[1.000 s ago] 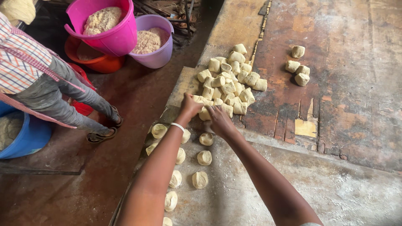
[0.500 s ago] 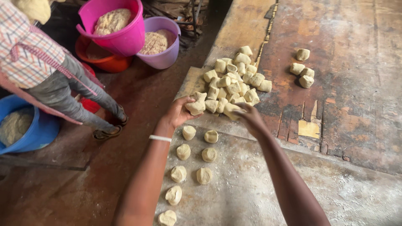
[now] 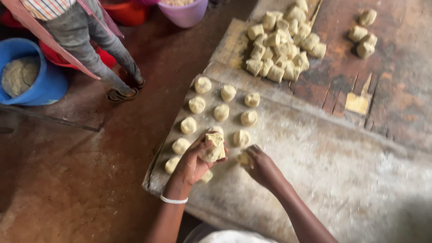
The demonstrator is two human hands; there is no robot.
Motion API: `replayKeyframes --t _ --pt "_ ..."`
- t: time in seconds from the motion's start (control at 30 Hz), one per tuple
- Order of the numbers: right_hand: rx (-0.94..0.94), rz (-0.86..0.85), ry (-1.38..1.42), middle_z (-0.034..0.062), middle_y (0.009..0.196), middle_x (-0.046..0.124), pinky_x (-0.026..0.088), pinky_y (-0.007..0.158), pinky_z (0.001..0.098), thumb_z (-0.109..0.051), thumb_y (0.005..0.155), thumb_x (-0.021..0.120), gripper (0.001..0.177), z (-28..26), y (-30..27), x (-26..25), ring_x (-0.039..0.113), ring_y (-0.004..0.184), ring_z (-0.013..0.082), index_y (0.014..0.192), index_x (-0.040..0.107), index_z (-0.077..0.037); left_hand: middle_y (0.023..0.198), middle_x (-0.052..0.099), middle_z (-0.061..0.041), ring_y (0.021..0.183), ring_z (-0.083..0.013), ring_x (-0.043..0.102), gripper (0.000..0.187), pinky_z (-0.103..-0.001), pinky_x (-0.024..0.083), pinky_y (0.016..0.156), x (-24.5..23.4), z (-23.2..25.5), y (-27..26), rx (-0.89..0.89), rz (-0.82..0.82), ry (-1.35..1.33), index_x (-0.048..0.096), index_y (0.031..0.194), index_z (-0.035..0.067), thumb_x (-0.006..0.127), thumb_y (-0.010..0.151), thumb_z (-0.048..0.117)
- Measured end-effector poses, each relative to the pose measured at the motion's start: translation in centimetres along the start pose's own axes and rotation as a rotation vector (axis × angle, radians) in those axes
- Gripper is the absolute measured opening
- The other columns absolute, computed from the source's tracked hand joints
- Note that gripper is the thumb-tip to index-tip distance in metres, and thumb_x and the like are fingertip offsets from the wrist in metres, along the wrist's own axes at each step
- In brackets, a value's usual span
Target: The person shapes small dough pieces into uniform rounds by hand on a floured wooden table. They repeatedly pick up dough, roll it between palms, and place the finished pieces in neat rows. Another person is visible nearby handling dough in buckets.
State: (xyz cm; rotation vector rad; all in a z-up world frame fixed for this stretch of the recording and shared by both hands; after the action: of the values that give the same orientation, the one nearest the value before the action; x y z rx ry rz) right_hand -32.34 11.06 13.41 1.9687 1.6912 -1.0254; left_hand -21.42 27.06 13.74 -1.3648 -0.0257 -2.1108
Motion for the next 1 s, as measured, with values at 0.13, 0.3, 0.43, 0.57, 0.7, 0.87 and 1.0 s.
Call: replayKeyframes --t 0.13,0.3,0.43,0.57,0.7,0.87,1.0 --pt "-0.082 0.162 -0.093 0.0219 0.116 0.067 0.06 0.08 0.0459 -0.013 0.08 0.077 0.046 -1.9 -0.9 1.2 0.07 0.096 0.0405 0.123 0.066 -0.001 0.119 0.064 -0.013 0.105 -0.0327 0.069 0.055 -0.045 0.06 0.089 -1.2 -1.5 -4.8 -0.022 -0.003 0.008 0.052 0.134 0.005 0.078 0.087 0.019" --pt "-0.024 0.155 -0.153 0.0195 0.112 0.071 0.06 0.084 0.0451 -0.018 0.084 0.077 0.042 -2.1 -1.3 2.1 0.072 0.097 0.0381 0.123 0.067 -0.004 0.116 0.065 -0.013 0.101 -0.0292 0.07 0.052 -0.042 0.061 0.084 -2.4 -2.8 -9.3 -0.074 0.037 0.066 0.055 0.132 0.005 0.075 0.087 0.019" --pt "0.023 0.187 -0.304 0.0169 0.118 0.071 0.059 0.091 0.0452 -0.02 0.091 0.074 0.038 -2.1 -1.7 3.3 0.07 0.106 0.0354 0.126 0.069 -0.006 0.113 0.063 -0.012 0.099 -0.0275 0.07 0.052 -0.041 0.06 0.084 -3.1 -3.9 -11.4 -0.109 0.051 0.052 0.052 0.132 0.005 0.076 0.088 0.018" --pt "0.005 0.224 -0.294 0.0163 0.128 0.067 0.057 0.093 0.0439 -0.022 0.081 0.079 0.049 -1.9 -2.1 3.4 0.066 0.111 0.0315 0.127 0.067 -0.007 0.113 0.064 -0.012 0.1 -0.0261 0.07 0.056 -0.041 0.061 0.084 -3.1 -4.0 -12.4 -0.109 0.054 0.079 0.052 0.135 0.004 0.075 0.087 0.019" --pt "-0.031 0.259 -0.315 0.0094 0.132 0.068 0.058 0.097 0.0383 -0.015 0.09 0.07 0.041 -1.8 -2.9 4.4 0.067 0.114 0.0283 0.131 0.068 -0.013 0.114 0.064 -0.013 0.101 -0.026 0.07 0.057 -0.041 0.062 0.084 -3.4 -4.0 -13.1 -0.134 0.075 0.119 0.052 0.135 0.002 0.075 0.086 0.021" --pt "-0.019 0.208 -0.463 0.0038 0.129 0.072 0.059 0.099 0.0366 -0.007 0.092 0.064 0.037 -2.6 -1.8 5.3 0.066 0.116 0.0283 0.128 0.071 -0.015 0.115 0.064 -0.013 0.1 -0.0267 0.07 0.056 -0.04 0.061 0.083 -3.5 -4.1 -13.1 -0.129 0.074 0.128 0.052 0.134 0.001 0.075 0.087 0.02" --pt "0.072 0.082 -0.216 0.0076 0.133 0.065 0.05 0.105 0.0387 -0.007 0.09 0.063 0.047 -1.6 -1.0 3.6 0.064 0.117 0.0286 0.137 0.065 -0.016 0.114 0.062 -0.012 0.099 -0.0262 0.069 0.055 -0.04 0.061 0.081 -3.2 -4.3 -12.8 -0.127 0.046 0.121 0.052 0.135 0.003 0.075 0.087 0.018"
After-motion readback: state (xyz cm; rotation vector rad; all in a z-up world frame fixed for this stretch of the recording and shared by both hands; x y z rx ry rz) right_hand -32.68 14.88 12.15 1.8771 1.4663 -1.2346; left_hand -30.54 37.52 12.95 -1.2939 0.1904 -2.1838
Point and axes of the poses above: each hand's wrist, its own y-axis towards the middle knuckle, its own x-axis out of the palm, z = x × y, the point moved 7 cm from there along y, towards the middle knuckle
